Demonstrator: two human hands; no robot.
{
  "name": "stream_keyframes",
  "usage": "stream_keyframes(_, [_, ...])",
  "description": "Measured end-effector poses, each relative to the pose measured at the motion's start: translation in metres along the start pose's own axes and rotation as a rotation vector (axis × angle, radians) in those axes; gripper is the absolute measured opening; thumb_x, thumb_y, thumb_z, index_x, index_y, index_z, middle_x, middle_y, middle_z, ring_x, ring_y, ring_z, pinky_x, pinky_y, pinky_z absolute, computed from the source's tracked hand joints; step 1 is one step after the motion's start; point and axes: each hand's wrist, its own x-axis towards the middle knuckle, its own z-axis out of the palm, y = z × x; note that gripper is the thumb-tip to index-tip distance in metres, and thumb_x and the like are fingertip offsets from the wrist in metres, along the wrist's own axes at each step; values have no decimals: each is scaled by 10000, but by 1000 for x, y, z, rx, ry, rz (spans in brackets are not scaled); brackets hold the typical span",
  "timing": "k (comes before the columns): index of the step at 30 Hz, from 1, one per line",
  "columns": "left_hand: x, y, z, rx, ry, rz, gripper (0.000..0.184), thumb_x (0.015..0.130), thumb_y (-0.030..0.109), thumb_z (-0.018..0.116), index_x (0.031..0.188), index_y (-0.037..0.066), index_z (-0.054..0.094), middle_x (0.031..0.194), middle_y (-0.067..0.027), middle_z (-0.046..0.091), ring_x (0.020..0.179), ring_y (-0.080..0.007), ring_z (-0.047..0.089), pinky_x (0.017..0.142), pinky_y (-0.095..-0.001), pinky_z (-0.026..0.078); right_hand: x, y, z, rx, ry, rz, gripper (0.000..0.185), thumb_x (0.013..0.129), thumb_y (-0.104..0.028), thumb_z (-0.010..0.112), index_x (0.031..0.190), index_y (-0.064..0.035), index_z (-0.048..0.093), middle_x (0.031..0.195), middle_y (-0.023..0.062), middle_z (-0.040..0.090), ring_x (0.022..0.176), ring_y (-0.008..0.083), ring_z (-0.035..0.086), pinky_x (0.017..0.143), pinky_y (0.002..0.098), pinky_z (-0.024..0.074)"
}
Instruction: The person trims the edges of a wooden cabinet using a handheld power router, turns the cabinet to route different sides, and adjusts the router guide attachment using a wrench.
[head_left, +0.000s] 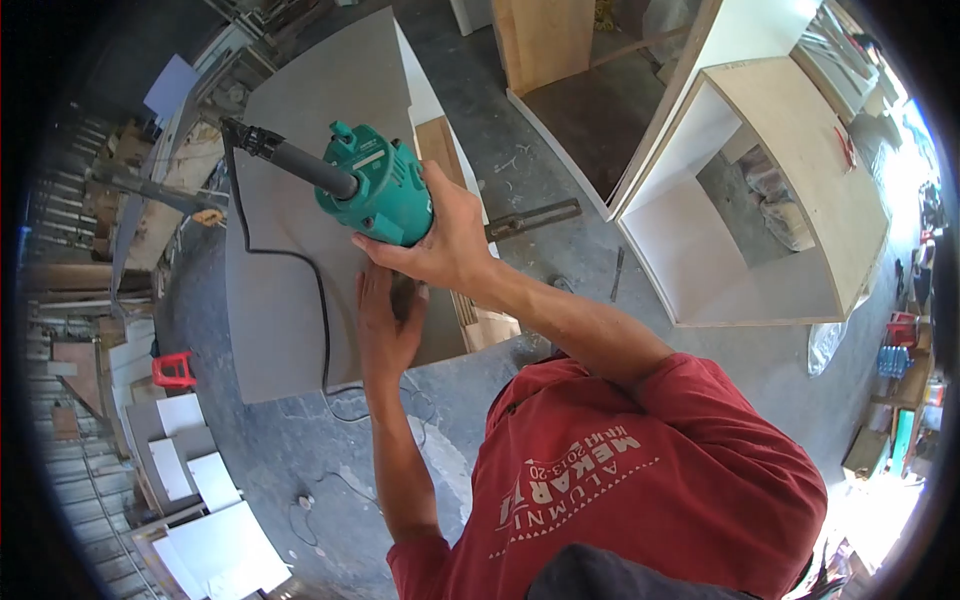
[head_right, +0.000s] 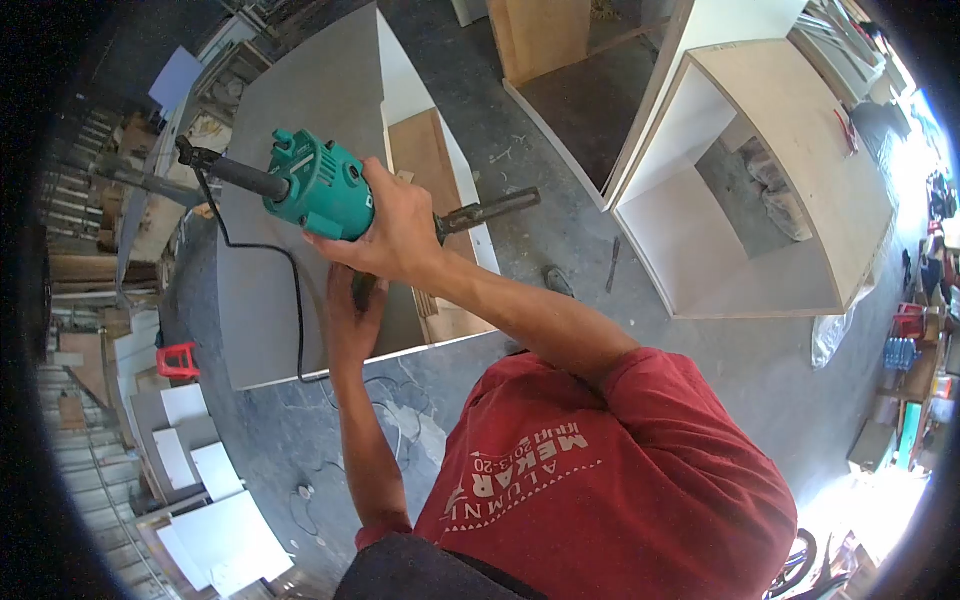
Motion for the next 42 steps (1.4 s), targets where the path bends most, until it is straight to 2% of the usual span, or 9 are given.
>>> stream_keyframes(3, [-1,-3,5,144,14,67,681,939,233,660,1541,16,427,1570,-226,456,1487,-428,374,1233,-584,238,26,20,9,-9,33,-3,696,654,-418,940,1068,16,587,878,189,697,785,315,733,704,391,562])
stream_keyframes(9, [6,3,0,165,-17,46,683,933,240,645,1546,29,429,1592,-176,455,1494,-412,380,1230,-586,244,75,51,28,1,61,-34,692,652,-467,921,1036,3,588,782,165,679,710,312,719,659,408,555])
stream_keyframes(16, [8,15,0,156,-16,-72,701,914,247,660,1542,30,435,1588,-194,456,1490,-415,386,1227,-581,264,124,86,44,-24,138,-126,684,656,-502,913,1010,-12,592,736,145,650,662,342,688,620,425,539])
stream_keyframes(25, [19,20,3,229,73,-221,742,854,194,696,1532,20,449,1580,-210,459,1471,-416,412,1225,-533,306,171,116,57,12,125,-117,673,667,-488,915,1023,-12,600,811,170,703,702,341,712,633,424,558])
stream_keyframes(28, [18,18,4,246,94,-223,744,848,176,707,1531,24,452,1576,-201,468,1466,-411,422,1228,-524,305,176,119,58,75,81,-93,666,667,-466,904,1055,-13,607,854,174,709,757,347,725,654,447,565])
stream_keyframes(35, [18,16,5,251,166,-211,720,835,125,725,1509,35,490,1549,-191,506,1455,-403,444,1214,-524,335,194,126,59,26,99,-166,699,680,-475,913,1068,18,604,821,193,709,712,347,730,629,430,579])
stream_keyframes(38, [21,22,3,261,191,-211,703,835,109,727,1498,33,503,1525,-199,528,1436,-408,466,1202,-518,355,200,127,60,18,30,-88,716,690,-481,913,1071,34,593,820,196,711,719,362,730,634,434,580])
stream_keyframes(41, [21,22,3,253,218,-204,695,834,95,730,1489,28,509,1504,-205,545,1418,-415,483,1193,-512,369,200,130,60,14,41,-141,740,697,-472,914,1110,49,589,837,207,719,734,374,735,654,437,585])
stream_keyframes(42, [21,22,2,250,224,-193,691,833,88,731,1485,26,510,1496,-207,551,1410,-418,488,1191,-511,373,200,130,57,50,-8,-99,721,715,-447,918,1135,39,590,880,205,729,793,354,745,704,422,588])
